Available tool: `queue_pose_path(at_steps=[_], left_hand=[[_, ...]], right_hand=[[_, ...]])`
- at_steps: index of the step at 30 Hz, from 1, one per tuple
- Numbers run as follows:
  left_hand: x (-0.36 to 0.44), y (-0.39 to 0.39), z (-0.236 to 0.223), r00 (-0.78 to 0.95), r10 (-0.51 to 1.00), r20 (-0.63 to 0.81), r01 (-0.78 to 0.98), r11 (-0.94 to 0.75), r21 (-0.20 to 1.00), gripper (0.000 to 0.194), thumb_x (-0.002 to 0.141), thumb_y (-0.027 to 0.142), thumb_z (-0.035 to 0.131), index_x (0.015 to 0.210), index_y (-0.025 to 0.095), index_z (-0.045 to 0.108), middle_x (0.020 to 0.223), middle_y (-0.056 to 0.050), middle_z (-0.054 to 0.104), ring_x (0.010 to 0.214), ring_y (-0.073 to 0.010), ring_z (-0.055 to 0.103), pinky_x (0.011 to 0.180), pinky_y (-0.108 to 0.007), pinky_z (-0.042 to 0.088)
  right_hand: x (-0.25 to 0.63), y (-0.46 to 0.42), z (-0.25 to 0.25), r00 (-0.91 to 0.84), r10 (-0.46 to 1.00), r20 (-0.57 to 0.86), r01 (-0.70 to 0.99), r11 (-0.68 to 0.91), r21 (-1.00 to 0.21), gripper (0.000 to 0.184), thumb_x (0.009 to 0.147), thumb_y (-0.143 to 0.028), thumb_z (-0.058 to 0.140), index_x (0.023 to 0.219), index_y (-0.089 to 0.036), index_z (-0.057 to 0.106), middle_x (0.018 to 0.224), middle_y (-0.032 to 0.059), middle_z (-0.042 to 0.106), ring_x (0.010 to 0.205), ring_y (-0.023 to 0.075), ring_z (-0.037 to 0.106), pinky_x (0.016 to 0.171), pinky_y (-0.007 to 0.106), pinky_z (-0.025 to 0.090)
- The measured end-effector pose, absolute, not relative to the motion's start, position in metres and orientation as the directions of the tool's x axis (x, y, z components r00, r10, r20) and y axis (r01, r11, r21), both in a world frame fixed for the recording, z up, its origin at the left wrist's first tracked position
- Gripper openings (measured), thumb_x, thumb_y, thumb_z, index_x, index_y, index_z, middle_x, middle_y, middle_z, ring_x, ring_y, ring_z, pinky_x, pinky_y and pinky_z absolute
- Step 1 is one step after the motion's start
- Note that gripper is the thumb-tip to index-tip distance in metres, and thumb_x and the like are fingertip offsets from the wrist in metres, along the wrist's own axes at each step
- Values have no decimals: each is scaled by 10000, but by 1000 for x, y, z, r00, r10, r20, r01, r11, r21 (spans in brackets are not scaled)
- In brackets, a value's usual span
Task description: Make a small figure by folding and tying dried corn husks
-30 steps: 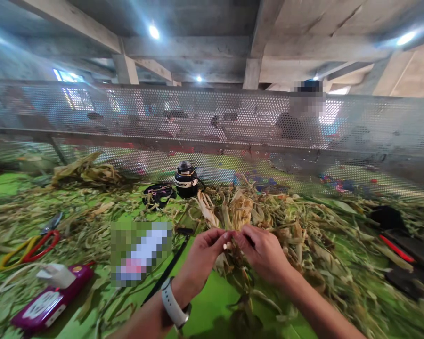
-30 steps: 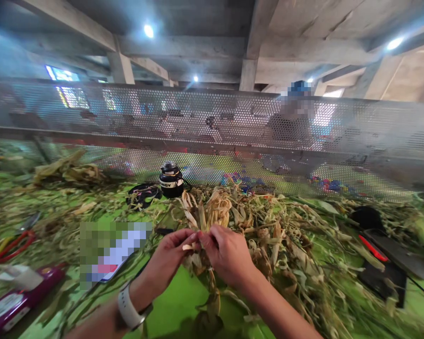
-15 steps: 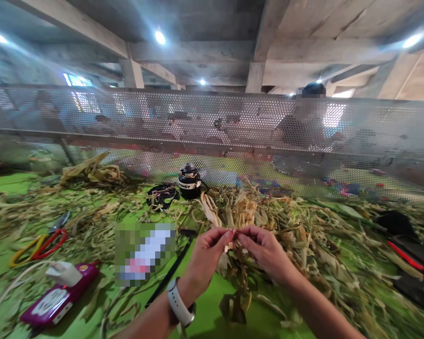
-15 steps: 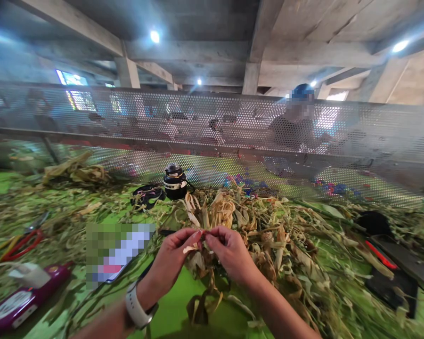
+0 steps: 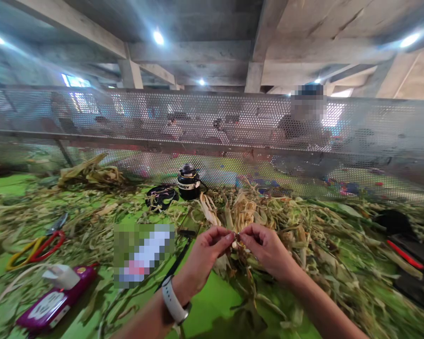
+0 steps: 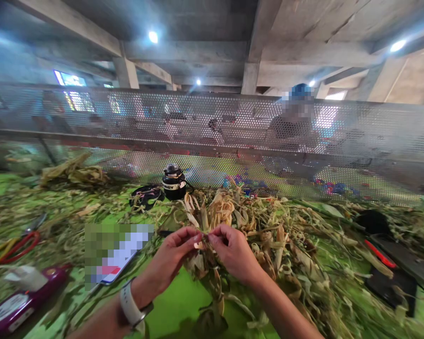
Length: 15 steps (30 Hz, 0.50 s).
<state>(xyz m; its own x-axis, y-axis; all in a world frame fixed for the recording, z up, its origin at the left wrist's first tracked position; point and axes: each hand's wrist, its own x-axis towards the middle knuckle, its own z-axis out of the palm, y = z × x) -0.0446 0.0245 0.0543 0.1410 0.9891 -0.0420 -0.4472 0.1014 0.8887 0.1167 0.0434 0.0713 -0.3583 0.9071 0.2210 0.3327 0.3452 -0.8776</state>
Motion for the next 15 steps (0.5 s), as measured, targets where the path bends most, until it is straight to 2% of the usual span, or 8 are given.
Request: queue_pose_path(at_steps=[3, 7, 11, 15], left_hand=[[-49, 27, 54, 223, 967, -122, -468, 215, 857, 237, 596, 249, 813, 715, 124, 651, 666, 27, 601, 552, -35, 490, 545, -147, 384], [-54, 28, 55, 348, 919, -186, -478, 344, 808, 224, 603, 211, 811, 717, 117, 642, 665, 26, 602, 514, -26, 498, 518, -141, 393], [-56, 26, 56, 438, 878, -195, -491, 415, 766, 175, 630, 168, 788, 685, 115, 630, 612, 31, 587, 499, -32, 507, 516, -141, 402], [-56, 26, 57, 501, 844, -190, -552, 481, 682, 115, 671, 143, 746, 734, 112, 656, 671, 4, 623, 584, -54, 549, 553, -149, 411]], right_hand=[[118, 42, 71, -357, 893, 273, 395, 409, -823, 224, 868, -339, 476, 785, -155, 571, 645, -14, 517, 587, 111, 431, 546, 219, 344], [119, 39, 74, -367, 851, 377, 499, 521, -692, 202, 890, -310, 460, 781, -173, 560, 649, -15, 533, 586, 114, 455, 554, 218, 346], [119, 38, 76, -410, 796, 445, 546, 605, -579, 176, 898, -272, 457, 779, -182, 551, 674, -6, 555, 611, 120, 488, 583, 218, 363], [119, 37, 76, -429, 765, 481, 555, 643, -527, 150, 899, -251, 455, 795, -187, 542, 692, 3, 579, 619, 125, 514, 590, 219, 377]])
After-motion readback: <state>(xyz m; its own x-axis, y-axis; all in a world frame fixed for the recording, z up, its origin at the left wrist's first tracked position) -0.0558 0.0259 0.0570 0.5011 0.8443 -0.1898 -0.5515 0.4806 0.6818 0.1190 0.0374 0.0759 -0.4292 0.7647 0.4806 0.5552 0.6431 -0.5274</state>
